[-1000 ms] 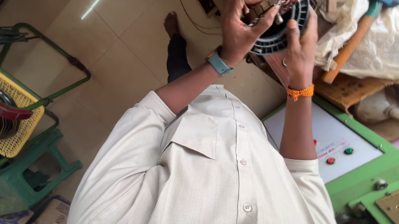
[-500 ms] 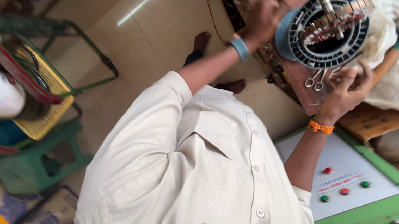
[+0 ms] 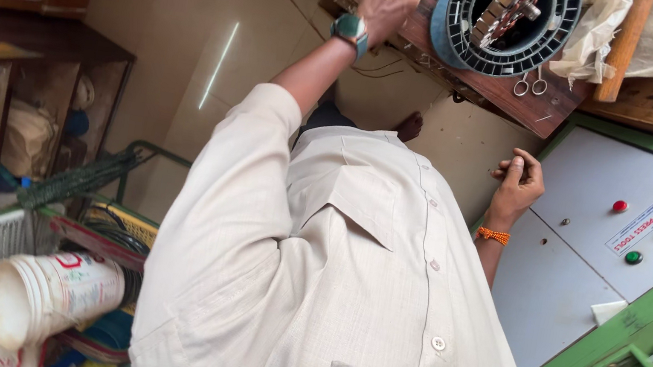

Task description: The person works on an electrical motor stator, repeatedly cutting small white insulating paper pieces with scissors and inserting them into the copper windings. The person rotates the stator to access different slots and continues the insulation process.

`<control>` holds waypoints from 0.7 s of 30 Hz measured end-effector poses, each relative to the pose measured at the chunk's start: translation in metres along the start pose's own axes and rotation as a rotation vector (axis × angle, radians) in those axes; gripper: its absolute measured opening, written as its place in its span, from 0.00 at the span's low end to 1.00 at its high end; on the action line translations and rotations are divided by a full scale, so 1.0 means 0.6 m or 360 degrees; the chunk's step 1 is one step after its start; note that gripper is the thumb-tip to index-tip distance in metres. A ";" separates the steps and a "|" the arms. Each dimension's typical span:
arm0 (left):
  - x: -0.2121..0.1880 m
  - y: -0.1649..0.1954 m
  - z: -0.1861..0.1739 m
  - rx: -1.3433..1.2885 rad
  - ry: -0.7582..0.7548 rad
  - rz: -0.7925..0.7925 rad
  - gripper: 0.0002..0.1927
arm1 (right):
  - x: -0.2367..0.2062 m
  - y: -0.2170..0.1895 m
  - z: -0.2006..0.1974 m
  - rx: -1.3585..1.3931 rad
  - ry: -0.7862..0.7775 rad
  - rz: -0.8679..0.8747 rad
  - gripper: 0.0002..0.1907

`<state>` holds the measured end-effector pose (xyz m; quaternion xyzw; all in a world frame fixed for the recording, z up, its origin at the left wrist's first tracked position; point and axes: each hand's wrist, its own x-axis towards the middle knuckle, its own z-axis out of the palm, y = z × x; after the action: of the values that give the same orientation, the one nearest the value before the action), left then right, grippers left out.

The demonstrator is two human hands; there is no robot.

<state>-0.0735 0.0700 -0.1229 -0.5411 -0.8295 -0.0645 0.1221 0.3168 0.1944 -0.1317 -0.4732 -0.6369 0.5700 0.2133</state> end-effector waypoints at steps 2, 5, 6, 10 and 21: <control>-0.022 0.004 -0.007 -0.0229 -0.0058 0.0138 0.15 | -0.012 -0.007 0.019 0.0002 0.0017 -0.0036 0.08; -0.074 0.013 -0.030 -0.0533 0.0058 0.0249 0.28 | -0.032 -0.016 0.048 -0.0033 0.0046 -0.0068 0.08; -0.088 0.008 -0.035 -0.0629 0.0136 0.0267 0.35 | -0.037 -0.019 0.057 -0.0056 0.0052 -0.0076 0.08; -0.119 -0.024 -0.025 -0.0516 0.0219 0.0382 0.15 | -0.051 -0.029 0.088 -0.0186 0.0075 -0.0090 0.08; -0.152 -0.077 -0.029 -0.1324 0.0178 0.0101 0.11 | 0.024 -0.109 0.135 -0.0352 0.0215 -0.0208 0.12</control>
<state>-0.0784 -0.0336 -0.1300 -0.5651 -0.7079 -0.4195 -0.0600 0.2208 0.1702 -0.0960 -0.4886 -0.7094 0.4483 0.2389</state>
